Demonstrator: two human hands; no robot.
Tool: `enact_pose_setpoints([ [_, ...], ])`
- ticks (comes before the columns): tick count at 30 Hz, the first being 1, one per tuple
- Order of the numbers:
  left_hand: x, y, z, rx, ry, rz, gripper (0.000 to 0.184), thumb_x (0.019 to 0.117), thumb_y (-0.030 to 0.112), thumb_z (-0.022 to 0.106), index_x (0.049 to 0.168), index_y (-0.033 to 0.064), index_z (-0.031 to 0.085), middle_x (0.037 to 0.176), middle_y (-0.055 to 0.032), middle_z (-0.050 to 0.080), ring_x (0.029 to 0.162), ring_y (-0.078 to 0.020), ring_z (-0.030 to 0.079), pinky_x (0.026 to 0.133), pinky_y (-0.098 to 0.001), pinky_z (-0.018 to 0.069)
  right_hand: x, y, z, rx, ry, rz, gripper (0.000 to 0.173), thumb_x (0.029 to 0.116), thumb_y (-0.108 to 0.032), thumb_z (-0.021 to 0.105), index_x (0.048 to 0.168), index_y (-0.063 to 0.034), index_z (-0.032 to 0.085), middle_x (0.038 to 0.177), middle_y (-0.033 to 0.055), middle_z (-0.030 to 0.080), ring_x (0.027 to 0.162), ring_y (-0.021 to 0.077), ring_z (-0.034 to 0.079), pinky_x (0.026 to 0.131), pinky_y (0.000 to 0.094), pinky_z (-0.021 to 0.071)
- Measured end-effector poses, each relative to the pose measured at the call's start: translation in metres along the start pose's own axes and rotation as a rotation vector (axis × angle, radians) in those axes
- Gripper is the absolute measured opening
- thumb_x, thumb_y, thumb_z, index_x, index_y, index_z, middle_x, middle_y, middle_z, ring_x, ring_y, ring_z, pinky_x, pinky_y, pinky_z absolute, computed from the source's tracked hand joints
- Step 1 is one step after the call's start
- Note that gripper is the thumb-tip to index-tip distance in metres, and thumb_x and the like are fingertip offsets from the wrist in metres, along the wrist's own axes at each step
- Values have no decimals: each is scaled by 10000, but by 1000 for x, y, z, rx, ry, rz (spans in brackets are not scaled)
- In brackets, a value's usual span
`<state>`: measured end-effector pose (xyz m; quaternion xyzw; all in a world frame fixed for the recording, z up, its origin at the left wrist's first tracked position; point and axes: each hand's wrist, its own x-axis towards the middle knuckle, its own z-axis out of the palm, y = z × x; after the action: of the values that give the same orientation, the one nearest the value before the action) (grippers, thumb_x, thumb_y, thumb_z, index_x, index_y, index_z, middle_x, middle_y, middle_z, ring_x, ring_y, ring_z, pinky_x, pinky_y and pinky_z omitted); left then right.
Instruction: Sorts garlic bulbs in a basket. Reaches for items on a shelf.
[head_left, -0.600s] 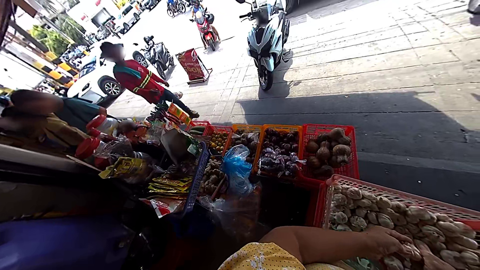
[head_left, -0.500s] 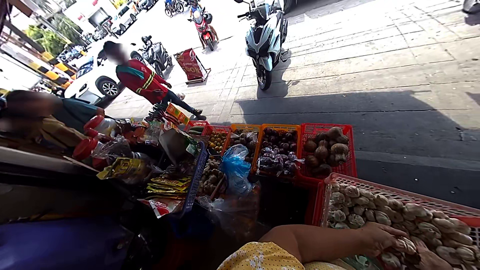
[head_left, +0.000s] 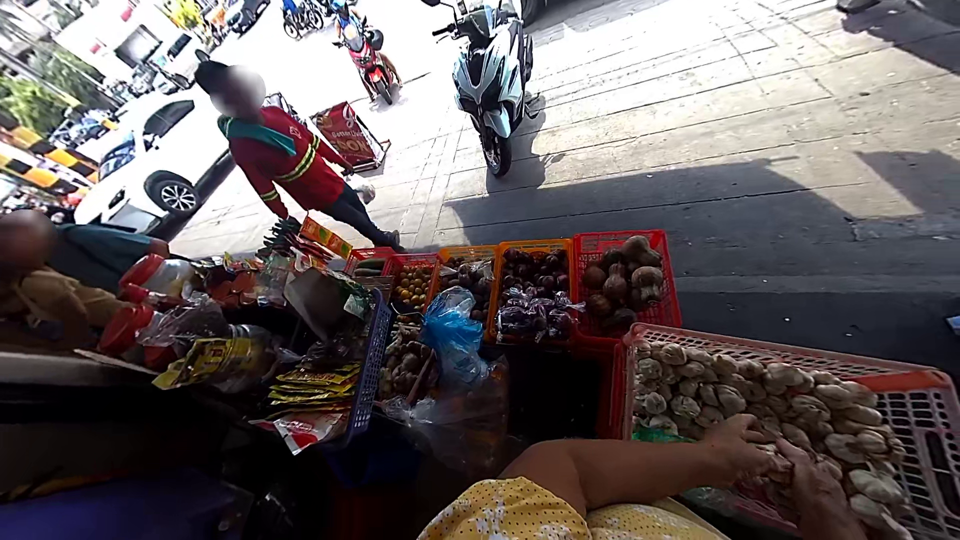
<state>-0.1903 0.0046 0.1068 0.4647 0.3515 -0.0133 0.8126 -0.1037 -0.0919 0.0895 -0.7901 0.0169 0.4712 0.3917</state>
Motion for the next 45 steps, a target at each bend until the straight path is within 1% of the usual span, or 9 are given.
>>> enact_pose_setpoints([
  [4,-5,8,1,161,48,-55,412,996,131,665,1355,-48,570,1276,-269,613,1103,-334,635,957,-488,522,1,8,0,-152,129,-211,539,1109,-415,309,1092,22,623,815,76,552,657,138,493,643,395,460],
  [10,-9,17,4,-8,14,-117,368,1026,47,589,1387,-19,559,1276,-234,603,1018,-248,633,889,-411,542,1,6,2,-210,272,-351,627,1116,-377,263,1192,140,611,1155,307,632,1078,294,630,1003,506,467],
  [15,-3,13,3,-178,-20,-98,359,1024,-8,552,1382,-27,541,1227,-198,598,925,-192,622,825,-365,554,1,0,0,-206,349,-412,665,1109,-388,283,1080,178,632,1057,357,638,1025,378,634,958,578,453],
  [18,-4,17,4,-194,-45,-80,383,1027,-30,531,1410,-31,512,1265,-215,578,987,-221,625,879,-402,550,-3,-5,2,-78,374,-373,622,1122,-383,291,1097,145,617,1016,266,625,941,248,611,914,485,478],
  [24,-6,3,13,-65,79,39,412,986,-70,571,1393,-14,551,1199,-192,597,965,-198,590,882,-378,521,-7,-13,5,-291,402,-267,734,1132,-440,210,1185,158,633,1228,392,616,1224,492,585,1060,649,384],
  [34,-4,9,10,-33,-4,-81,379,1071,139,516,1374,-86,554,1389,-275,552,1262,-334,559,1059,-501,459,-11,-7,-9,-726,393,-367,702,1129,-421,222,1162,107,682,1144,372,673,1148,545,634,955,720,435],
  [37,-3,11,9,5,22,-81,420,1061,258,576,1304,-83,598,1312,-261,597,1185,-300,590,1032,-470,469,-17,-13,-4,-786,375,-393,628,1135,-359,272,1123,117,682,1126,376,673,1142,553,633,937,717,443],
  [41,-3,7,5,-91,26,-81,366,1051,217,593,1279,-69,603,1232,-224,623,1055,-238,618,944,-418,514,-21,-21,4,-727,375,-490,590,1126,-285,325,978,172,668,1020,399,672,1065,566,653,911,711,449],
  [45,-4,10,6,-139,-5,-82,349,1050,151,584,1322,-66,562,1212,-231,612,985,-239,627,874,-410,542,-9,-8,2,-339,309,-475,453,1097,-196,422,1107,204,633,1107,380,652,1103,450,642,1006,609,441],
])
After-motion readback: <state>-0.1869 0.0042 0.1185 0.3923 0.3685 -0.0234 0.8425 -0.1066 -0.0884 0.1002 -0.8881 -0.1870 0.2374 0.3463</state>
